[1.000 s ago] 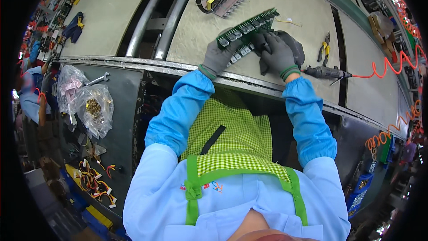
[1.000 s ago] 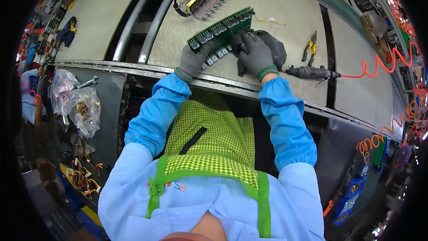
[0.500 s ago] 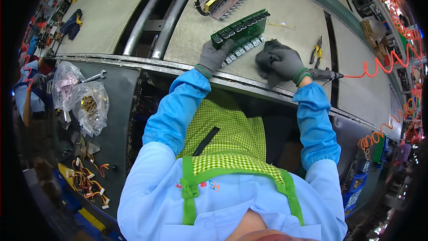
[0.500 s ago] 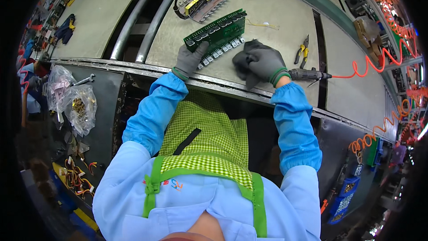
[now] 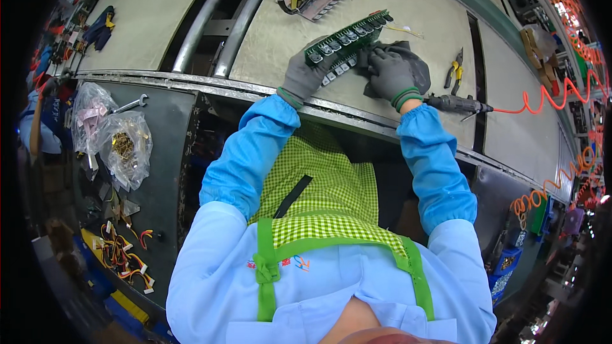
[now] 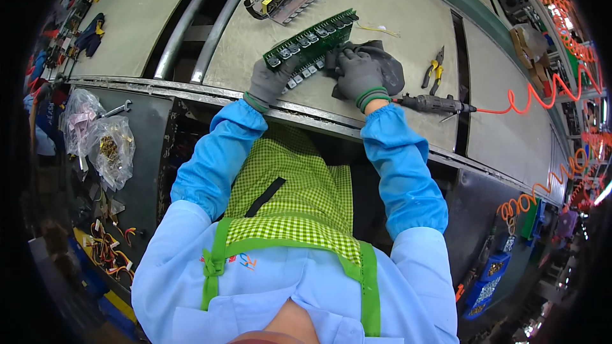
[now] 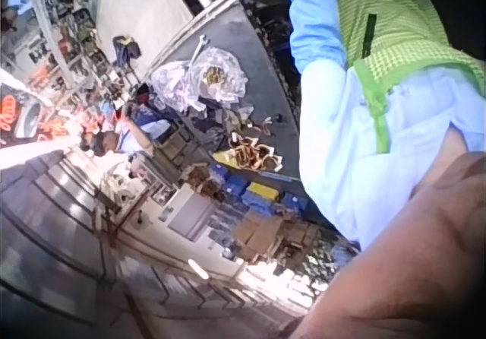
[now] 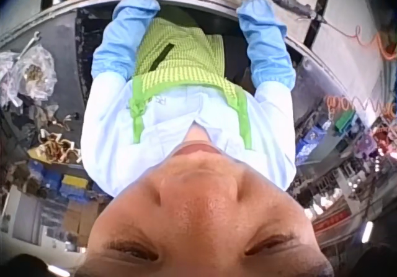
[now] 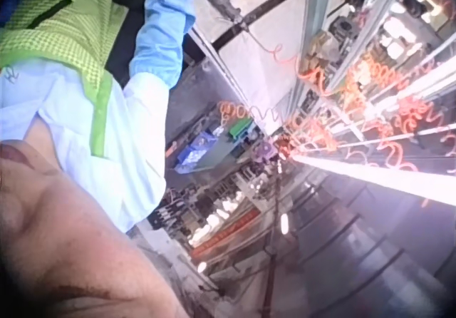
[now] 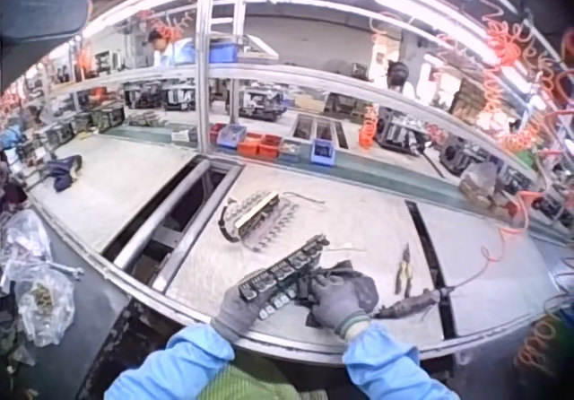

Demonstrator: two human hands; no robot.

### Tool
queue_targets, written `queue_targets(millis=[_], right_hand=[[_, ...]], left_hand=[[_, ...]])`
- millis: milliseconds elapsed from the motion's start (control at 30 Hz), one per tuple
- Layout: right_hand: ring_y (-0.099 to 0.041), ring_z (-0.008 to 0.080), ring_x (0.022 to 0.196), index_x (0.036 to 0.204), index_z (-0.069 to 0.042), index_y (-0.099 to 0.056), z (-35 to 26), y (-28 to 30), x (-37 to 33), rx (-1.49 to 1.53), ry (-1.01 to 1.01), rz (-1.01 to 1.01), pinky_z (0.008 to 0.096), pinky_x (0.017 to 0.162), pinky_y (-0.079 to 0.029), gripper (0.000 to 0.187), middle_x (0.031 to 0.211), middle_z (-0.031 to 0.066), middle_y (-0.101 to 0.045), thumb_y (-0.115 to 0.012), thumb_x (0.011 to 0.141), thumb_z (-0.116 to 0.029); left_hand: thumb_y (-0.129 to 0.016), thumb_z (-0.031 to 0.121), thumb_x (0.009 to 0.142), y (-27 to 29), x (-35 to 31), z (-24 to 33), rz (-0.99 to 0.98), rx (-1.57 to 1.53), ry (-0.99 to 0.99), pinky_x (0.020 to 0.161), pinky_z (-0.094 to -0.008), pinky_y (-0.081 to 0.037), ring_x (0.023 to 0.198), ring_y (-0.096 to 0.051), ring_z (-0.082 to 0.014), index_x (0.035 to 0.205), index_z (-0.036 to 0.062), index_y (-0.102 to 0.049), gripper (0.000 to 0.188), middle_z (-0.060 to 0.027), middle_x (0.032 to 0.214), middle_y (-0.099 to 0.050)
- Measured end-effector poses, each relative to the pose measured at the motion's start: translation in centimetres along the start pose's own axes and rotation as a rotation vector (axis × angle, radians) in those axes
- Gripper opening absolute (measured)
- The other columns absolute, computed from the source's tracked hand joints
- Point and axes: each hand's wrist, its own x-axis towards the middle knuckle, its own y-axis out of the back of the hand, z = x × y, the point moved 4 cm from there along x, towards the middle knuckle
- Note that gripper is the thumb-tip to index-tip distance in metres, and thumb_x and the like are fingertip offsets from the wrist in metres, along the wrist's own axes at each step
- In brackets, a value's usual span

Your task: The person picks up a green circuit board and wipes it with a black cloth. They then pick up a yellow component with wires and wipe it with the same cloth. The person continues to wipe the green circuit board and other components on the workbench.

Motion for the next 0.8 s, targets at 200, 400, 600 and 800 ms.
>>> queue_targets(millis=[200, 400, 600, 800], right_hand=[[-0.060, 0.0338, 0.102, 0.111, -0.010, -0.066, 1.5, 3.1, -3.3, 0.279, 0.029, -0.123, 0.0407, 0.091, -0.047, 0.038, 0.106, 0.0146, -0.067, -0.057, 0.075, -0.019], [-0.059, 0.0360, 0.108, 0.121, -0.009, -0.061, 2.7, 2.5, -0.6, 0.464, -0.248, 0.079, 0.0404, 0.093, -0.047, 0.045, 0.116, 0.0188, -0.062, -0.055, 0.079, -0.023], [-0.050, 0.0367, 0.120, 0.126, -0.009, -0.057, -1.8, -0.6, 0.3, 0.069, -0.052, 0.091, 0.0445, 0.103, -0.038, 0.046, 0.136, 0.0130, -0.052, -0.055, 0.083, -0.024], [-0.053, 0.0350, 0.117, 0.118, -0.013, -0.063, -0.3, 1.1, -1.1, 0.130, 0.137, -0.029, 0.0423, 0.101, -0.041, 0.038, 0.127, 0.0117, -0.059, -0.056, 0.081, -0.020]], left_hand=[[-0.067, 0.019, 0.091, -0.2, -0.1, 0.1, -0.031, -0.094, 0.120, 0.078, -0.0271, -0.052, 0.087, -0.062, -0.0098, 0.113, 0.0006, -0.064, 0.028, -0.0042, 0.098, -0.069], [-0.068, 0.022, 0.090, -0.5, 0.1, -0.5, -0.090, -0.040, 0.015, 0.084, -0.0290, -0.052, 0.098, -0.063, -0.0154, 0.122, -0.0016, -0.056, 0.042, -0.0107, 0.108, -0.066], [-0.067, 0.013, 0.088, -0.3, 0.0, 0.1, -0.031, 0.114, -0.118, 0.086, -0.0299, -0.053, 0.100, -0.065, -0.0202, 0.123, -0.0010, -0.055, 0.039, -0.0144, 0.110, -0.065], [-0.066, 0.018, 0.091, -0.3, 0.3, -1.1, -0.060, -0.041, 0.004, 0.084, -0.0283, -0.052, 0.098, -0.063, -0.0154, 0.122, -0.0006, -0.056, 0.038, -0.0101, 0.108, -0.066]])
